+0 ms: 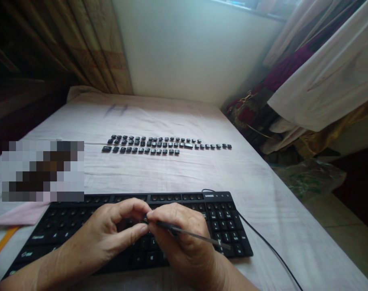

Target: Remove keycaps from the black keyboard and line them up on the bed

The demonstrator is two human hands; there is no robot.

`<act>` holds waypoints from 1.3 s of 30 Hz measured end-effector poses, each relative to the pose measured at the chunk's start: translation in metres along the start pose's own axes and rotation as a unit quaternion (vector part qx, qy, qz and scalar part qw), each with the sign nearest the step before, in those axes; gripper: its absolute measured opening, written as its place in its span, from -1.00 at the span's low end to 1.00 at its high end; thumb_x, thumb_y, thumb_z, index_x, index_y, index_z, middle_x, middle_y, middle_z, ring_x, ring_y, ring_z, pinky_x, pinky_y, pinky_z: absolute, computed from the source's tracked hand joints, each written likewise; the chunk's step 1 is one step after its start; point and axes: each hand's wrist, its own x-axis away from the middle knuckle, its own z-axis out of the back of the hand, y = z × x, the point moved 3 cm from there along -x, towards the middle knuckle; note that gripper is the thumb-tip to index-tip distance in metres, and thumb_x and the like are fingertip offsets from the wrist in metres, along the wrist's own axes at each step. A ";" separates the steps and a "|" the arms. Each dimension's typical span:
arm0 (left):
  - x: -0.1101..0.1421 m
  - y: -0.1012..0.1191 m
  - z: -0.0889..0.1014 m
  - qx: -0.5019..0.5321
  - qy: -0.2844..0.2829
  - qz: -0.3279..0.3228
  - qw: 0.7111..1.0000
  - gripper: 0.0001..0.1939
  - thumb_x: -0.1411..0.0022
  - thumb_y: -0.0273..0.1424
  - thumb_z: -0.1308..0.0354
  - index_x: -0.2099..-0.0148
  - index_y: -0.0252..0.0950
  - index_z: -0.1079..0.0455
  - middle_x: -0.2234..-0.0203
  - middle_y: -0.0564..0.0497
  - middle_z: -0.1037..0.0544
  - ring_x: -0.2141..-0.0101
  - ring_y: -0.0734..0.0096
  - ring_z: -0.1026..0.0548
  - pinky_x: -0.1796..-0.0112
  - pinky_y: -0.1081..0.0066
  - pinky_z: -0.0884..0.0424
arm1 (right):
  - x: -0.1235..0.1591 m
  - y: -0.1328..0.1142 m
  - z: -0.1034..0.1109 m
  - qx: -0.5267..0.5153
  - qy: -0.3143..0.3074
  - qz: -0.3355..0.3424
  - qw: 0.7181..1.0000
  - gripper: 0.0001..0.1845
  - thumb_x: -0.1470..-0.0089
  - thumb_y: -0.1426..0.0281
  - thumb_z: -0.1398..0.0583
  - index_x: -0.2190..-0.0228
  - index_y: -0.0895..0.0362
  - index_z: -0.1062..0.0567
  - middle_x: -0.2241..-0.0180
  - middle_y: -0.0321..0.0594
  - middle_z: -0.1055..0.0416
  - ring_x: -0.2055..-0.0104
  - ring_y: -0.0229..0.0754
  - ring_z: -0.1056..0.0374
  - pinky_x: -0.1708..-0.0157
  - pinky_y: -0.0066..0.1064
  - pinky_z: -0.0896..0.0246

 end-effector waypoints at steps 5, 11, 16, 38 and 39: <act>-0.001 -0.006 -0.003 0.066 -0.007 0.035 0.997 -0.89 -0.24 -0.35 -0.20 0.18 -0.18 -0.49 0.30 0.11 -0.67 0.25 0.34 -0.61 0.18 0.41 -0.45 | -0.003 0.001 0.000 0.016 0.012 -0.004 1.000 -0.63 -0.08 0.69 -0.22 0.14 0.06 -0.50 0.32 -0.19 -0.59 0.31 -0.17 -0.54 0.34 -0.38 -0.51; -0.003 -0.010 -0.004 0.184 -0.019 0.101 0.978 -0.78 -0.16 -0.28 -0.25 0.15 -0.23 -0.47 0.28 0.02 -0.66 0.27 0.29 -0.59 0.23 0.38 -0.45 | -0.005 0.003 0.011 0.035 0.027 -0.012 0.999 -0.66 -0.08 0.71 -0.09 0.27 0.06 -0.47 0.36 -0.23 -0.54 0.27 -0.17 -0.52 0.20 -0.31 -0.48; -0.002 -0.008 -0.002 0.200 -0.017 0.117 0.973 -0.78 -0.16 -0.22 -0.26 0.20 -0.20 -0.42 0.41 0.09 -0.62 0.41 0.41 -0.52 0.33 0.43 -0.40 | -0.008 0.002 0.008 0.063 -0.057 -0.026 0.996 -0.77 -0.09 0.61 -0.04 0.38 0.10 -0.44 0.50 -0.24 -0.43 0.49 -0.23 -0.38 0.51 -0.45 -0.34; 0.000 -0.013 0.031 -0.270 0.162 -0.208 0.926 -0.80 -0.32 -0.40 -0.11 0.02 -0.05 -0.40 0.23 0.07 -0.64 0.22 0.27 -0.62 0.19 0.34 -0.54 | -0.070 0.112 0.069 0.206 -0.025 -0.273 0.939 -0.76 -0.01 0.34 -0.26 0.27 0.18 -0.63 0.59 -0.33 -0.44 0.58 -0.29 -0.30 0.54 -0.46 -0.24; 0.000 -0.013 0.032 -0.287 0.159 -0.217 0.919 -0.78 -0.33 -0.41 -0.10 0.01 -0.06 -0.39 0.21 0.06 -0.64 0.19 0.26 -0.61 0.16 0.31 -0.54 | -0.075 0.124 0.072 0.218 -0.024 -0.284 0.934 -0.75 0.00 0.36 -0.26 0.28 0.21 -0.63 0.58 -0.31 -0.46 0.58 -0.28 -0.31 0.52 -0.44 -0.25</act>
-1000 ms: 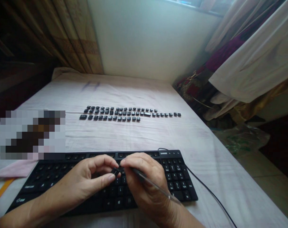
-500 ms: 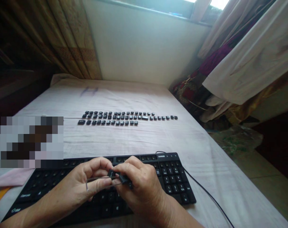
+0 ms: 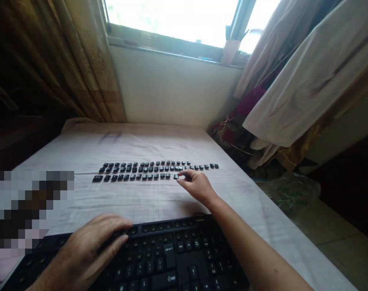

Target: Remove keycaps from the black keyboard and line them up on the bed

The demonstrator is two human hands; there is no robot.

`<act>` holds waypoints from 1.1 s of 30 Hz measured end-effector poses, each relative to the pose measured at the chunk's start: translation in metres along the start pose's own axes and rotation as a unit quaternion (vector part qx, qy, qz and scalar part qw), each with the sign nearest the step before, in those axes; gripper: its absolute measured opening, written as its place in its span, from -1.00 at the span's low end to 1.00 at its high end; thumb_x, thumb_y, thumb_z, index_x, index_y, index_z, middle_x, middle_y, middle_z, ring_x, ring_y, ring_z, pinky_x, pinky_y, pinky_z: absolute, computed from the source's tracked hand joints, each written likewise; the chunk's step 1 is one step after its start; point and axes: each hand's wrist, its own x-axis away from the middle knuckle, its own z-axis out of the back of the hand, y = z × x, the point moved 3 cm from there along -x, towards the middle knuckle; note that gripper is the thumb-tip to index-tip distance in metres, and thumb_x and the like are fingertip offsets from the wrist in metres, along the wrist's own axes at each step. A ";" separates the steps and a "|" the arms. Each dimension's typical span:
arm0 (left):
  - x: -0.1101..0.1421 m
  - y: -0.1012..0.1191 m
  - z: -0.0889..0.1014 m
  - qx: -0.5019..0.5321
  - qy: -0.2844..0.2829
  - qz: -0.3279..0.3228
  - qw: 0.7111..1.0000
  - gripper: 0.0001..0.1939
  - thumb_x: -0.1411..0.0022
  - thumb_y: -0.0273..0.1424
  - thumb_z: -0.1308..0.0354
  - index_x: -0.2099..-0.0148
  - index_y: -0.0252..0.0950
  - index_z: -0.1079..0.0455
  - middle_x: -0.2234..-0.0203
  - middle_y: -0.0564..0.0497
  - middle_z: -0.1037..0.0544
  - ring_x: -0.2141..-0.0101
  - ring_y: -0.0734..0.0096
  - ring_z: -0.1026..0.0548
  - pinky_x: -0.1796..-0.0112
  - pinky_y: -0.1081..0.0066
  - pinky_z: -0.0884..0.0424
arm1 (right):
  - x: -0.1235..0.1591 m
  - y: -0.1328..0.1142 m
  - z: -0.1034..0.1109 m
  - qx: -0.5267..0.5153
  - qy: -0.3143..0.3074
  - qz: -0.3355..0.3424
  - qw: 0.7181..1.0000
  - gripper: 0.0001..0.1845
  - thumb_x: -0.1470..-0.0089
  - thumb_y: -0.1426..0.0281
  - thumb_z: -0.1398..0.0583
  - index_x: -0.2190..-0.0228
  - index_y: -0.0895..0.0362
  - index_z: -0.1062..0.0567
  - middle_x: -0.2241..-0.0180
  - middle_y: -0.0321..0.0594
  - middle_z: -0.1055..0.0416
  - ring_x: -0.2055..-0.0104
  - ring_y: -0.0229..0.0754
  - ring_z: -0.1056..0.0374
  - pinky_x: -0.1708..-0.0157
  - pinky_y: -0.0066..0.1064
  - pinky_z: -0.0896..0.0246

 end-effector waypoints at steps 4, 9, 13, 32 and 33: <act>0.002 -0.003 -0.004 -0.036 -0.011 -0.026 0.999 -0.71 -0.33 -0.41 -0.11 -0.07 -0.07 -0.35 0.10 0.03 -0.62 0.09 0.21 -0.59 0.06 0.22 -0.53 | -0.027 0.018 -0.011 0.029 -0.004 -0.016 0.999 -0.77 0.05 0.41 -0.28 0.30 0.19 -0.66 0.49 -0.22 -0.56 0.47 -0.21 -0.42 0.40 -0.40 -0.30; 0.001 -0.005 -0.008 -0.037 -0.022 -0.044 0.998 -0.77 -0.36 -0.40 -0.06 -0.04 -0.10 -0.37 0.15 0.04 -0.64 0.16 0.26 -0.61 0.16 0.28 -0.58 | -0.037 0.023 -0.021 0.060 -0.027 -0.020 0.998 -0.77 0.06 0.40 -0.30 0.29 0.10 -0.68 0.46 -0.24 -0.60 0.38 -0.14 -0.49 0.30 -0.37 -0.34; 0.001 -0.005 -0.007 -0.043 -0.017 -0.052 0.998 -0.78 -0.37 -0.39 -0.05 -0.04 -0.12 -0.38 0.17 0.04 -0.65 0.18 0.28 -0.63 0.18 0.30 -0.59 | -0.039 0.024 -0.024 0.080 -0.038 -0.020 0.996 -0.76 0.03 0.41 -0.28 0.26 0.05 -0.68 0.43 -0.26 -0.61 0.33 -0.11 -0.51 0.24 -0.35 -0.35; 0.001 -0.004 -0.007 -0.064 -0.027 -0.048 0.996 -0.80 -0.39 -0.36 -0.01 -0.02 -0.09 -0.37 0.19 0.06 -0.65 0.20 0.28 -0.64 0.22 0.27 -0.63 | -0.035 0.021 -0.017 0.006 -0.007 -0.027 1.000 -0.78 0.13 0.44 -0.32 0.34 0.05 -0.67 0.45 -0.24 -0.59 0.34 -0.08 -0.48 0.24 -0.29 -0.32; 0.002 -0.005 -0.007 -0.069 -0.026 -0.046 0.996 -0.79 -0.40 -0.35 -0.01 -0.02 -0.09 -0.37 0.18 0.06 -0.65 0.20 0.27 -0.64 0.22 0.27 -0.63 | -0.034 0.020 -0.013 -0.014 -0.001 -0.026 1.000 -0.81 0.14 0.43 -0.33 0.36 0.06 -0.66 0.46 -0.24 -0.58 0.35 -0.10 -0.46 0.26 -0.30 -0.31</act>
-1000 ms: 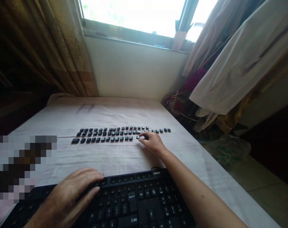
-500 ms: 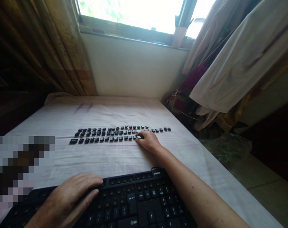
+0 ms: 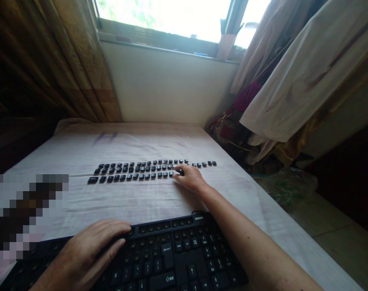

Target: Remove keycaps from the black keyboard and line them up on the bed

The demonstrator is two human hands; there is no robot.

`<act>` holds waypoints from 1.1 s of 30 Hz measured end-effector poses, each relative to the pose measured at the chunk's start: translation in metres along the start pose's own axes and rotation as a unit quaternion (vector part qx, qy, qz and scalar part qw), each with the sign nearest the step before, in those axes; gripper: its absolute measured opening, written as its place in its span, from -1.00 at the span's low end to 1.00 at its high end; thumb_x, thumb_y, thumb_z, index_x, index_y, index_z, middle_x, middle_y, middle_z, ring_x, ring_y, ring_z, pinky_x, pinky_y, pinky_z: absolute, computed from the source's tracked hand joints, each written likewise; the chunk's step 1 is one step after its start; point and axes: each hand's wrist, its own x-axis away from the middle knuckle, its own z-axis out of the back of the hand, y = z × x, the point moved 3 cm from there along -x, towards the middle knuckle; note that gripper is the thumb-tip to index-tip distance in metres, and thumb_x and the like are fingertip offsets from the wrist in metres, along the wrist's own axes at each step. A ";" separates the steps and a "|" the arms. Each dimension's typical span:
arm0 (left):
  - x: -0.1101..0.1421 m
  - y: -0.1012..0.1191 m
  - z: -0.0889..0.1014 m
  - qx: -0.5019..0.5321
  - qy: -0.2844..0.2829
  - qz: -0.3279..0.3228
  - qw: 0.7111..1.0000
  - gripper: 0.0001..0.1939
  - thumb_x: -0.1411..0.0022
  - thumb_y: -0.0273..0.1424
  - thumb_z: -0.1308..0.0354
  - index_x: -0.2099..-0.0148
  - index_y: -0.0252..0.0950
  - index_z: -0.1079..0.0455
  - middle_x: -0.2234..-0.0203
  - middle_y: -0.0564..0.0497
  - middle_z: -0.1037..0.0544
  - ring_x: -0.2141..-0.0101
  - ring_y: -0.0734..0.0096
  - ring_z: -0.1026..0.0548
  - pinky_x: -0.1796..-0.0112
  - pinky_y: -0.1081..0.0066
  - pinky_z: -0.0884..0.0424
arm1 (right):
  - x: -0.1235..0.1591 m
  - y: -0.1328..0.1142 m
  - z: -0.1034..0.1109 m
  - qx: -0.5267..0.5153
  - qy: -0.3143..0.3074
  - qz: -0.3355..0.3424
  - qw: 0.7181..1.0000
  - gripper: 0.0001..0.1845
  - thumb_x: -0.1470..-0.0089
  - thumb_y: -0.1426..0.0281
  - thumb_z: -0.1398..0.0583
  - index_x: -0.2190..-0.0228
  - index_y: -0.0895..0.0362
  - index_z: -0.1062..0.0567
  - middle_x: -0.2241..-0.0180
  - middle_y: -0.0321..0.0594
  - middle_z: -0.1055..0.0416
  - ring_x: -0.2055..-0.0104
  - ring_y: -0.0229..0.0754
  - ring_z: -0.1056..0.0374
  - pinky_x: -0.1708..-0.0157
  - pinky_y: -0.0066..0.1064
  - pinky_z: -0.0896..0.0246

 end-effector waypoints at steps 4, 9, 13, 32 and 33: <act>0.002 -0.002 -0.003 -0.025 0.006 0.001 1.000 -0.76 -0.41 -0.28 0.00 -0.07 -0.11 -0.36 0.14 0.03 -0.66 0.17 0.24 -0.64 0.18 0.23 -0.62 | 0.013 -0.005 0.019 -0.096 0.020 0.001 0.995 -0.76 0.04 0.20 -0.29 0.47 0.13 -0.60 0.61 -0.30 -0.42 0.53 -0.23 -0.32 0.48 -0.40 -0.22; 0.002 -0.004 -0.008 -0.044 -0.022 0.009 0.999 -0.70 -0.42 -0.22 0.02 -0.07 -0.14 -0.41 0.11 0.00 -0.66 0.13 0.17 -0.64 0.15 0.17 -0.61 | 0.049 -0.010 0.037 -0.240 0.065 -0.036 0.968 -0.45 0.00 -0.13 -0.16 0.54 0.13 -0.45 0.67 -0.39 -0.24 0.67 -0.35 -0.13 0.66 -0.49 -0.03; 0.003 -0.005 -0.008 -0.034 -0.038 0.020 0.999 -0.68 -0.43 -0.20 0.04 -0.07 -0.14 -0.43 0.09 0.00 -0.65 0.11 0.19 -0.63 0.12 0.17 -0.59 | 0.081 -0.012 0.042 -0.372 0.106 -0.072 0.919 -0.48 0.07 -0.09 -0.24 0.61 0.12 -0.42 0.64 -0.31 -0.33 0.60 -0.29 -0.26 0.59 -0.46 -0.19; -0.001 -0.005 -0.009 -0.011 -0.051 0.049 0.997 -0.64 -0.40 -0.10 0.03 -0.04 -0.11 -0.46 0.10 0.01 -0.66 0.12 0.16 -0.63 0.10 0.18 -0.57 | 0.135 -0.033 0.024 -0.181 -0.215 0.071 0.957 -0.85 -0.18 0.36 -0.20 0.26 0.12 -0.57 0.43 -0.28 -0.52 0.40 -0.26 -0.44 0.38 -0.47 -0.35; 0.000 -0.005 -0.009 -0.012 -0.052 0.048 0.997 -0.64 -0.40 -0.10 0.03 -0.05 -0.11 -0.46 0.10 0.01 -0.66 0.13 0.16 -0.63 0.10 0.17 -0.57 | 0.135 -0.032 0.024 -0.176 -0.212 0.079 0.958 -0.86 -0.17 0.37 -0.21 0.25 0.11 -0.58 0.40 -0.28 -0.55 0.37 -0.26 -0.46 0.35 -0.46 -0.36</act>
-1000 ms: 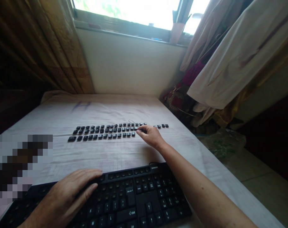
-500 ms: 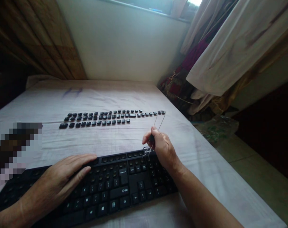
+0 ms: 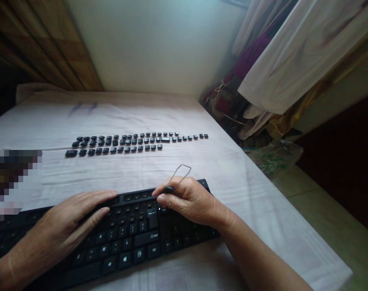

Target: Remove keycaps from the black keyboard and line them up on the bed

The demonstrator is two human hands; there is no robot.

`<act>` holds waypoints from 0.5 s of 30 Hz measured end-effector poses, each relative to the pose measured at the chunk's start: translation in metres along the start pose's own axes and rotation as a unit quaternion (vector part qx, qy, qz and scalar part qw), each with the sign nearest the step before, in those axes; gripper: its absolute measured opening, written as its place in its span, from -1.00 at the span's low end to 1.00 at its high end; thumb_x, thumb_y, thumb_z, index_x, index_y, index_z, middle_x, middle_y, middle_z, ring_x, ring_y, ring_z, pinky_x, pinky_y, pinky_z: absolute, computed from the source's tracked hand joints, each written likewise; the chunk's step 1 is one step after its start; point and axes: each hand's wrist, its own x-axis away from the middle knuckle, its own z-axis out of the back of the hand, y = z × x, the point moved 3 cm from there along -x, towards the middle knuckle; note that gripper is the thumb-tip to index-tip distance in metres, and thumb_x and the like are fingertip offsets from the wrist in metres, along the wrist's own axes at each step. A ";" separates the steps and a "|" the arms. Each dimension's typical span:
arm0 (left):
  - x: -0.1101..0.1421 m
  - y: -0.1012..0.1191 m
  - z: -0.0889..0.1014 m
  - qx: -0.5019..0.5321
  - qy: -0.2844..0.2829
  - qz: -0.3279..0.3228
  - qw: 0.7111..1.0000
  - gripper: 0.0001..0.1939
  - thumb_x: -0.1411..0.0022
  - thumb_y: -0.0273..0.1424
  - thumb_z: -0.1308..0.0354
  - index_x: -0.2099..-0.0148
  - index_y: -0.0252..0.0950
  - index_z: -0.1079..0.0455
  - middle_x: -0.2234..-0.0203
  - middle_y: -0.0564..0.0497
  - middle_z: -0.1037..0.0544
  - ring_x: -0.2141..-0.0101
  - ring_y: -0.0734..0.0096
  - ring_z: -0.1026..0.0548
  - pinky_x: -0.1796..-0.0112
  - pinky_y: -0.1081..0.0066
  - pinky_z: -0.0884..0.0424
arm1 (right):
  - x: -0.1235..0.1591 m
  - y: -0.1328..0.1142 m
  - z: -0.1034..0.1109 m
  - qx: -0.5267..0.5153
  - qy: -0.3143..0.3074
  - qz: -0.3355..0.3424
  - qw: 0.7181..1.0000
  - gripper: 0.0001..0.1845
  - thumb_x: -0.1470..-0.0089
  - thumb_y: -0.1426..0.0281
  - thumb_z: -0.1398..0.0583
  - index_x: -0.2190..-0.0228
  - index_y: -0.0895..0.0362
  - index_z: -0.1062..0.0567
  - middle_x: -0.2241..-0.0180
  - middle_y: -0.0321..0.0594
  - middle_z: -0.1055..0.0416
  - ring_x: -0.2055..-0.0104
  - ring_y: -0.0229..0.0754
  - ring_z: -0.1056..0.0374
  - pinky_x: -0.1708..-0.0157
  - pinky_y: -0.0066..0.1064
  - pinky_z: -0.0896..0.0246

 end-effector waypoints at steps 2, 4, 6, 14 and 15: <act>0.001 0.000 0.000 -0.002 -0.002 -0.001 1.000 -0.63 -0.41 -0.10 0.04 -0.05 -0.12 -0.46 0.09 0.01 -0.65 0.12 0.16 -0.62 0.10 0.16 -0.56 | 0.000 -0.001 -0.001 0.029 0.002 0.026 0.999 -0.87 -0.16 0.39 -0.24 0.25 0.09 -0.60 0.34 -0.26 -0.58 0.30 -0.23 -0.49 0.27 -0.43 -0.38; 0.002 0.000 -0.001 -0.002 -0.004 -0.001 1.000 -0.63 -0.41 -0.10 0.04 -0.06 -0.14 -0.45 0.08 0.00 -0.65 0.11 0.15 -0.62 0.09 0.15 -0.56 | 0.000 -0.004 -0.003 0.059 -0.003 0.060 0.996 -0.88 -0.17 0.39 -0.24 0.25 0.08 -0.60 0.32 -0.26 -0.59 0.28 -0.22 -0.50 0.24 -0.41 -0.38; 0.002 -0.001 -0.001 -0.002 -0.006 0.001 1.000 -0.62 -0.41 -0.11 0.04 -0.07 -0.14 -0.45 0.07 -0.01 -0.64 0.10 0.15 -0.61 0.08 0.14 -0.55 | 0.001 -0.009 -0.006 0.086 -0.012 0.099 0.991 -0.89 -0.19 0.41 -0.24 0.25 0.08 -0.59 0.33 -0.25 -0.60 0.29 -0.23 -0.50 0.24 -0.41 -0.39; 0.004 0.000 -0.002 0.008 -0.015 0.005 1.000 -0.63 -0.43 -0.12 0.05 -0.10 -0.13 -0.42 0.06 -0.02 -0.63 0.07 0.15 -0.59 0.04 0.11 -0.51 | 0.009 -0.018 -0.012 0.141 -0.021 0.165 0.976 -0.88 -0.23 0.43 -0.20 0.27 0.11 -0.58 0.39 -0.23 -0.57 0.40 -0.26 -0.46 0.37 -0.46 -0.37; 0.004 0.000 -0.002 0.009 -0.015 0.007 1.000 -0.63 -0.43 -0.12 0.05 -0.10 -0.13 -0.41 0.05 -0.02 -0.63 0.07 0.14 -0.59 0.04 0.10 -0.51 | 0.009 -0.017 -0.012 0.140 -0.021 0.168 0.976 -0.88 -0.23 0.44 -0.20 0.28 0.11 -0.58 0.39 -0.22 -0.57 0.40 -0.27 -0.46 0.37 -0.46 -0.37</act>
